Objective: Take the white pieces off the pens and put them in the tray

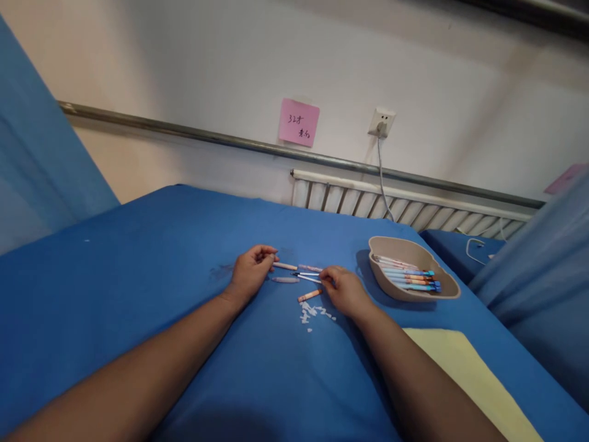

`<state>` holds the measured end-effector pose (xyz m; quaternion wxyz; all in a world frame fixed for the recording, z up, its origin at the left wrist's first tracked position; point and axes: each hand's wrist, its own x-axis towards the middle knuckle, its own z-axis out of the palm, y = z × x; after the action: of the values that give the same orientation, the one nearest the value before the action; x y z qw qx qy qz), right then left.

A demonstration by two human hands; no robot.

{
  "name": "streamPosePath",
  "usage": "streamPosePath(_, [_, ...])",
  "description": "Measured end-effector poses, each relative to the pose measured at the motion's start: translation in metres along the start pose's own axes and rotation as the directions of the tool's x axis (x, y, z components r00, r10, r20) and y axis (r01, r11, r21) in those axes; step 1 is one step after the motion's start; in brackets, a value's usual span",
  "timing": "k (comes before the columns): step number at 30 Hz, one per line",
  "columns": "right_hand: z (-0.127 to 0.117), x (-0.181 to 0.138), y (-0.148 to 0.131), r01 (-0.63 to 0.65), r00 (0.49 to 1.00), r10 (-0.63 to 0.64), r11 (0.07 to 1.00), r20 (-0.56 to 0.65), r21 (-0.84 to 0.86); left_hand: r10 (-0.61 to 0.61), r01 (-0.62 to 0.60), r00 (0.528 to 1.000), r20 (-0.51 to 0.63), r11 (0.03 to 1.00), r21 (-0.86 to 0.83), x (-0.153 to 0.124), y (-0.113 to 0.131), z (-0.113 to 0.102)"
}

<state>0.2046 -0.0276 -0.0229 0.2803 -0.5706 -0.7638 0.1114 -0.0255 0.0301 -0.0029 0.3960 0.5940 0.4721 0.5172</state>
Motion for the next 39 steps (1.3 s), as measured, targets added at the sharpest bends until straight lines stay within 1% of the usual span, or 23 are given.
streamPosePath(3, [-0.003, 0.003, 0.001, 0.027, 0.995, -0.016, 0.994, 0.1, -0.107, 0.043, -0.061, 0.994, 0.098, 0.98, 0.187, -0.001, -0.003, 0.0])
streamPosePath(5, [-0.004, 0.005, 0.001, 0.027, 0.99, -0.006, 0.989, 0.144, -0.147, 0.064, -0.118, 0.983, 0.17, 0.938, 0.325, -0.003, -0.005, 0.001])
streamPosePath(8, [-0.005, 0.006, 0.001, 0.024, 0.982, 0.013, 0.981, 0.187, -0.19, 0.083, -0.184, 0.968, 0.237, 0.877, 0.443, -0.005, -0.005, 0.001])
streamPosePath(11, [-0.009, 0.005, -0.002, 0.041, 0.974, 0.014, 0.971, 0.226, -0.235, 0.077, -0.172, 0.975, 0.21, 0.858, 0.484, -0.004, -0.005, 0.0])
streamPosePath(15, [-0.014, 0.003, -0.006, 0.062, 0.966, 0.013, 0.958, 0.258, -0.281, 0.045, -0.104, 0.99, 0.137, 0.882, 0.459, 0.002, -0.008, -0.004])
streamPosePath(17, [-0.014, 0.002, -0.007, 0.069, 0.963, 0.006, 0.961, 0.27, -0.266, 0.035, -0.084, 0.992, 0.119, 0.899, 0.43, 0.004, -0.011, -0.005])
streamPosePath(20, [-0.013, 0.002, -0.005, 0.054, 0.967, -0.011, 0.985, 0.256, -0.164, 0.023, -0.071, 0.991, 0.13, 0.923, 0.377, 0.006, -0.014, -0.005])
streamPosePath(22, [-0.011, 0.003, -0.001, 0.027, 0.982, -0.019, 0.999, 0.186, -0.043, 0.02, -0.081, 0.985, 0.171, 0.929, 0.36, 0.003, -0.013, -0.004])
streamPosePath(24, [-0.007, 0.005, 0.005, -0.019, 0.997, 0.011, 0.995, 0.078, 0.101, 0.034, -0.129, 0.967, 0.253, 0.921, 0.367, -0.002, -0.009, -0.003])
streamPosePath(26, [-0.003, 0.007, 0.013, -0.091, 0.995, 0.098, 0.961, -0.013, 0.262, 0.069, -0.218, 0.93, 0.361, 0.895, 0.389, -0.007, -0.003, -0.002])
streamPosePath(29, [0.001, 0.013, 0.022, -0.199, 0.96, 0.269, 0.845, -0.074, 0.497, 0.128, -0.355, 0.865, 0.485, 0.838, 0.414, -0.013, 0.006, -0.002])
streamPosePath(30, [0.001, 0.014, 0.024, -0.216, 0.944, 0.319, 0.796, -0.088, 0.566, 0.137, -0.385, 0.851, 0.507, 0.82, 0.423, -0.013, 0.008, -0.003])
streamPosePath(32, [-0.002, 0.016, 0.025, -0.221, 0.91, 0.399, 0.699, -0.114, 0.68, 0.143, -0.418, 0.838, 0.526, 0.788, 0.452, -0.014, 0.01, -0.002])
streamPosePath(34, [-0.006, 0.018, 0.024, -0.201, 0.876, 0.464, 0.605, -0.136, 0.77, 0.135, -0.425, 0.843, 0.521, 0.762, 0.488, -0.013, 0.009, -0.002])
streamPosePath(36, [-0.011, 0.018, 0.023, -0.174, 0.845, 0.514, 0.521, -0.144, 0.836, 0.12, -0.398, 0.86, 0.497, 0.766, 0.505, -0.013, 0.007, 0.0])
streamPosePath(38, [-0.014, 0.018, 0.022, -0.146, 0.83, 0.539, 0.456, -0.142, 0.878, 0.092, -0.343, 0.879, 0.469, 0.804, 0.485, -0.013, 0.006, 0.002])
streamPosePath(39, [-0.015, 0.018, 0.021, -0.133, 0.833, 0.536, 0.434, -0.137, 0.891, 0.078, -0.31, 0.886, 0.458, 0.833, 0.458, -0.014, 0.005, 0.004])
